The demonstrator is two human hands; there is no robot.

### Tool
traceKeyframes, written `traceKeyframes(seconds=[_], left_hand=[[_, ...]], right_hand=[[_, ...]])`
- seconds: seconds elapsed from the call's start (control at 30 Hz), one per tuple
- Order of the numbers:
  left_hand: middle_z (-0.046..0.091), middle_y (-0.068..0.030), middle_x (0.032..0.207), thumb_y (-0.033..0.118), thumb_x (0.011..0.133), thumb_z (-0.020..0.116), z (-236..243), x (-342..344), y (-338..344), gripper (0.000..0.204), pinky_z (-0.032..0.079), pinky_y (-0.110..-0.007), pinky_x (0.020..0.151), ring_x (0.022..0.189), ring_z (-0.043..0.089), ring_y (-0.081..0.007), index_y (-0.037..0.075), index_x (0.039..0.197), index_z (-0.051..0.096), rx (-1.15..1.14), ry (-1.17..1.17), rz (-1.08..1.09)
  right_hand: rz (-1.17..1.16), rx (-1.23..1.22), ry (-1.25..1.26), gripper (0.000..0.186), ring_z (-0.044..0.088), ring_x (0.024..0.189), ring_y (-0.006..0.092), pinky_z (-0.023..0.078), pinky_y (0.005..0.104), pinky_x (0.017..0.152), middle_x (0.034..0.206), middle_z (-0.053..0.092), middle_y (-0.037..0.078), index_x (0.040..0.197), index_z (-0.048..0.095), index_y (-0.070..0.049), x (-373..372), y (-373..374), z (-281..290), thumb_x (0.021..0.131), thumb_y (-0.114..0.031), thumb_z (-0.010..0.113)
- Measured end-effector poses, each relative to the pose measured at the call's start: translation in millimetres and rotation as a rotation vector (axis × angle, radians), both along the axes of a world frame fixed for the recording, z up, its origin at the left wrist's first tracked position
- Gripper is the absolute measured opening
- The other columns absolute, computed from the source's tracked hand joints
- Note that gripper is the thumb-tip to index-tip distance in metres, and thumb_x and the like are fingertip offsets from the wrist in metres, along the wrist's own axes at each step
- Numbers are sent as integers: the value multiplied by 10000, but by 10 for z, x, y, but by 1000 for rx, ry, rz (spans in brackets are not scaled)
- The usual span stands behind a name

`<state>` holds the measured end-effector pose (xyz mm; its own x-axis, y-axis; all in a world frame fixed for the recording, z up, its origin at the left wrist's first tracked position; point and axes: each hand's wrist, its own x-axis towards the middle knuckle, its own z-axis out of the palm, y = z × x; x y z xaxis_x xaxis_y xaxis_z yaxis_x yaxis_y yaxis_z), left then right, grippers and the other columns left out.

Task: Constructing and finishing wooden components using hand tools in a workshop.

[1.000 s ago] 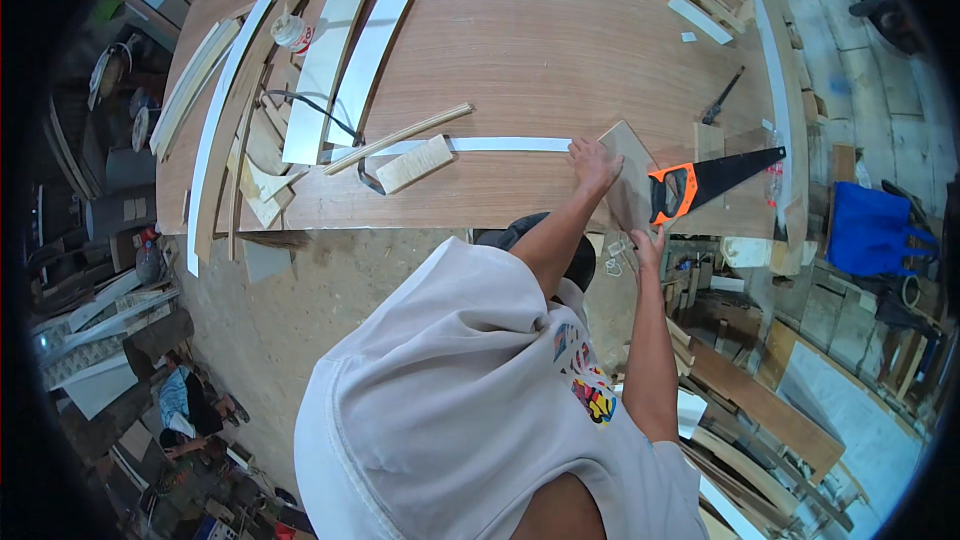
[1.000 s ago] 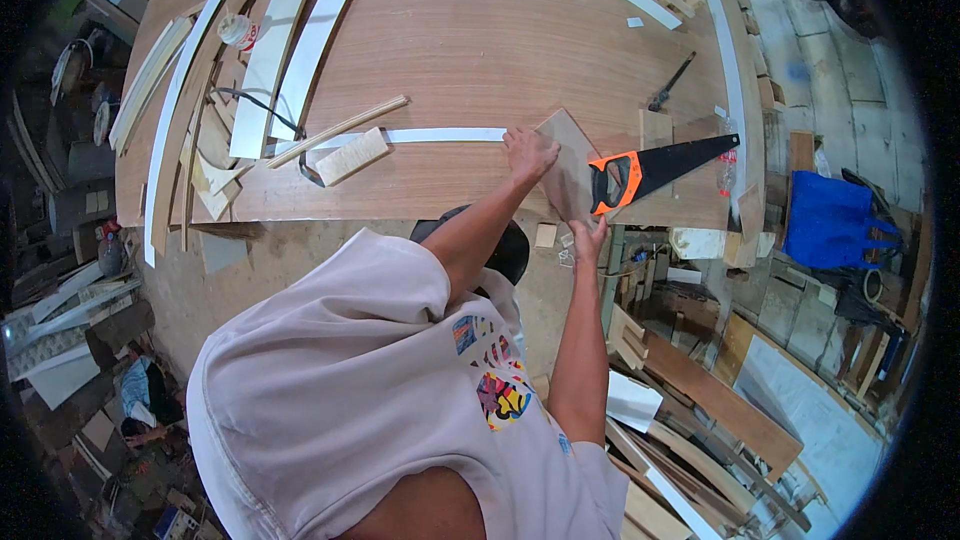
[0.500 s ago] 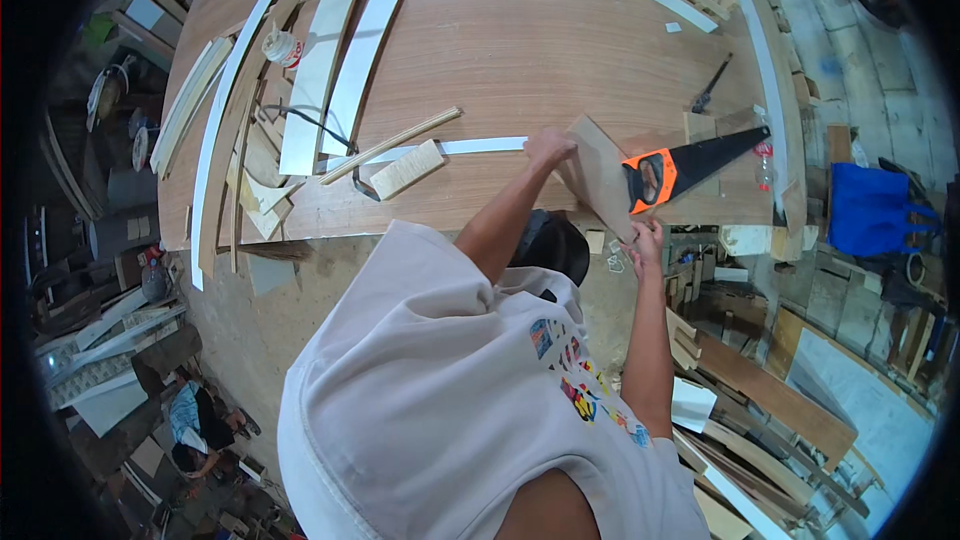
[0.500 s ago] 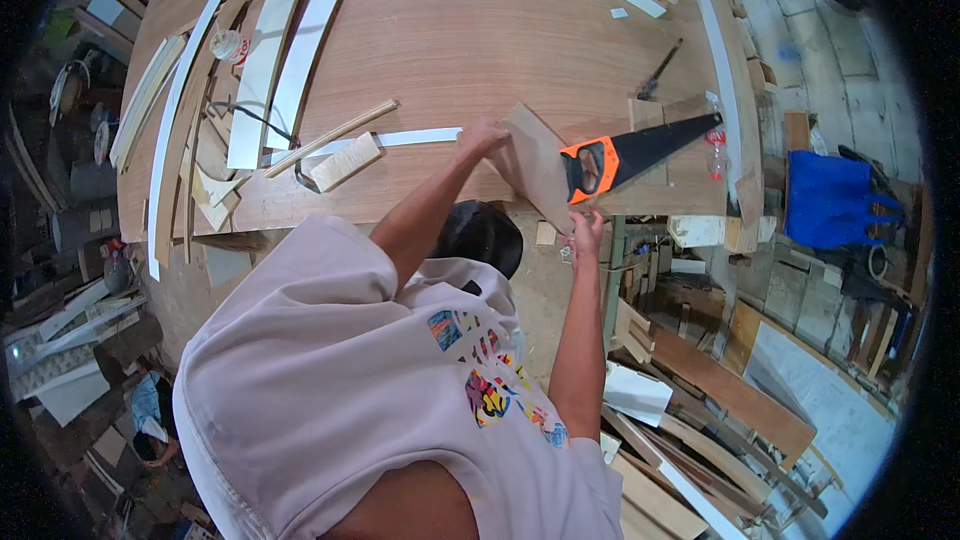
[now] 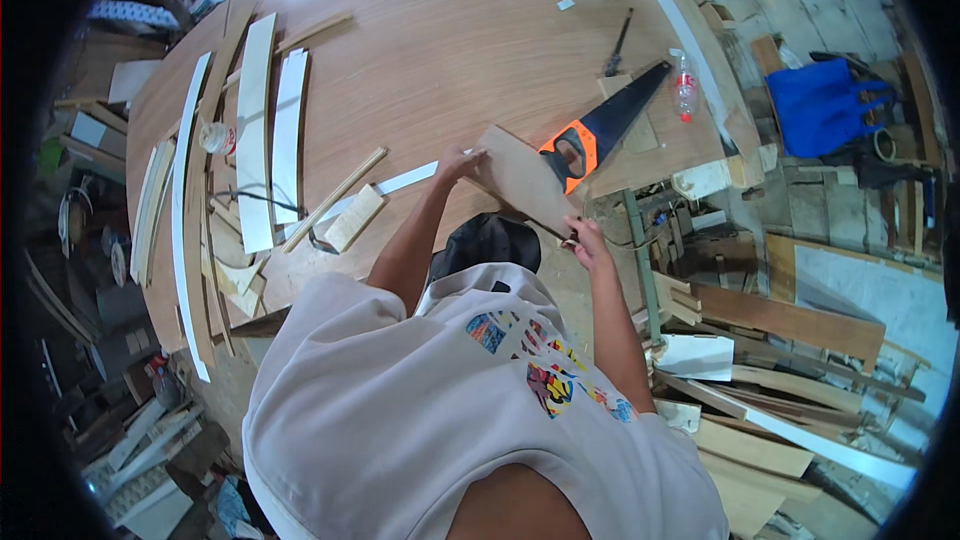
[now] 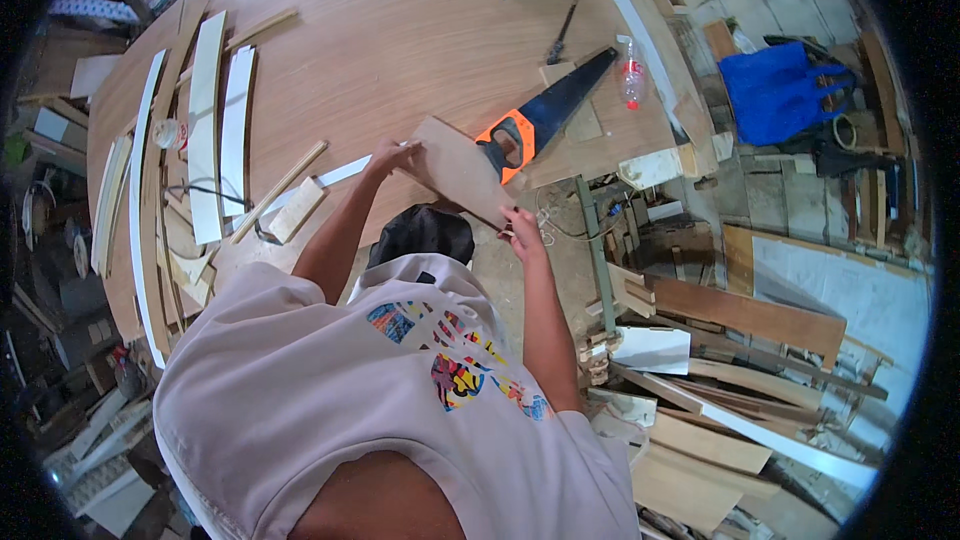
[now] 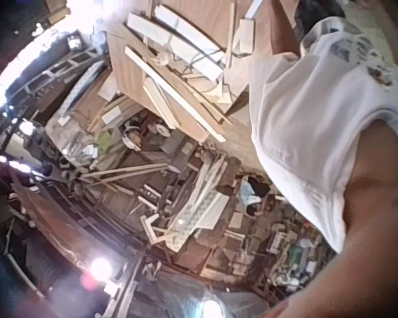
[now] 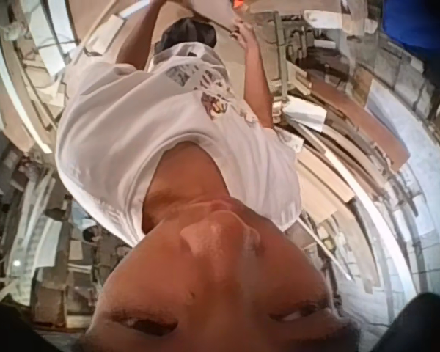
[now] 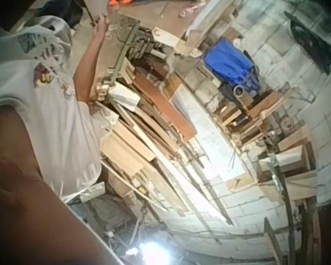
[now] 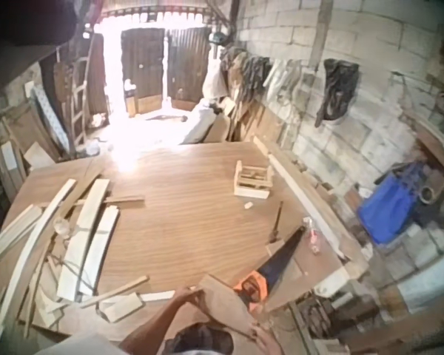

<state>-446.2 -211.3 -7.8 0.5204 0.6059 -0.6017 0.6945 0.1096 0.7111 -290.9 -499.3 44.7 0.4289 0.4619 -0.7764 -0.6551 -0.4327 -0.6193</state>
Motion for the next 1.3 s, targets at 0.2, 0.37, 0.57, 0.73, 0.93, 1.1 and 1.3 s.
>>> traceKeyframes(seconds=[0.2,0.37,0.57,0.73,0.93,1.1,1.3], left_hand=[[597,-116,635,558,677,643,241,-57,-5,581,461,-333,462,555,579,-228,-21,717,651,7,98,31],[576,-81,578,566,662,645,389,-37,73,576,433,-314,413,485,541,-181,-10,659,631,-3,147,-45],[580,-76,582,554,696,618,418,-45,139,574,437,-319,406,478,553,-173,-20,727,635,-34,66,70],[608,-93,654,446,734,646,424,-313,209,484,476,-276,505,552,582,-161,-20,862,626,277,-70,278],[614,-67,687,59,753,677,801,-729,303,196,504,-250,632,628,601,-141,-35,912,609,46,-585,439],[629,-95,770,34,814,607,998,-1092,314,196,534,-325,756,747,628,-183,-62,983,578,-41,-854,410],[627,-156,888,8,823,583,1219,-1382,216,308,530,-351,801,844,625,-233,-76,1108,505,-235,-966,477]], right_hand=[[-116,77,123,129,515,603,129,446,305,507,690,539,-4,783,548,-136,-304,-67,23,778,-230,635],[-254,110,251,138,508,582,149,476,321,509,664,517,2,785,535,-131,-501,-195,-44,764,-197,655],[-399,143,343,166,501,564,165,478,325,511,592,458,0,718,519,-122,-722,-109,158,756,-179,670],[-395,167,340,177,538,660,192,487,344,561,755,537,47,857,531,-96,-863,10,148,774,-182,661],[-260,221,272,264,569,780,231,513,404,644,910,545,88,1005,485,-50,-1157,219,46,795,-116,629],[-222,191,147,276,542,732,212,503,389,630,860,520,61,1001,464,-57,-1549,481,134,795,-121,635],[-338,302,169,296,570,868,238,506,394,656,980,554,85,1058,494,-70,-1765,576,-287,794,-104,624]])
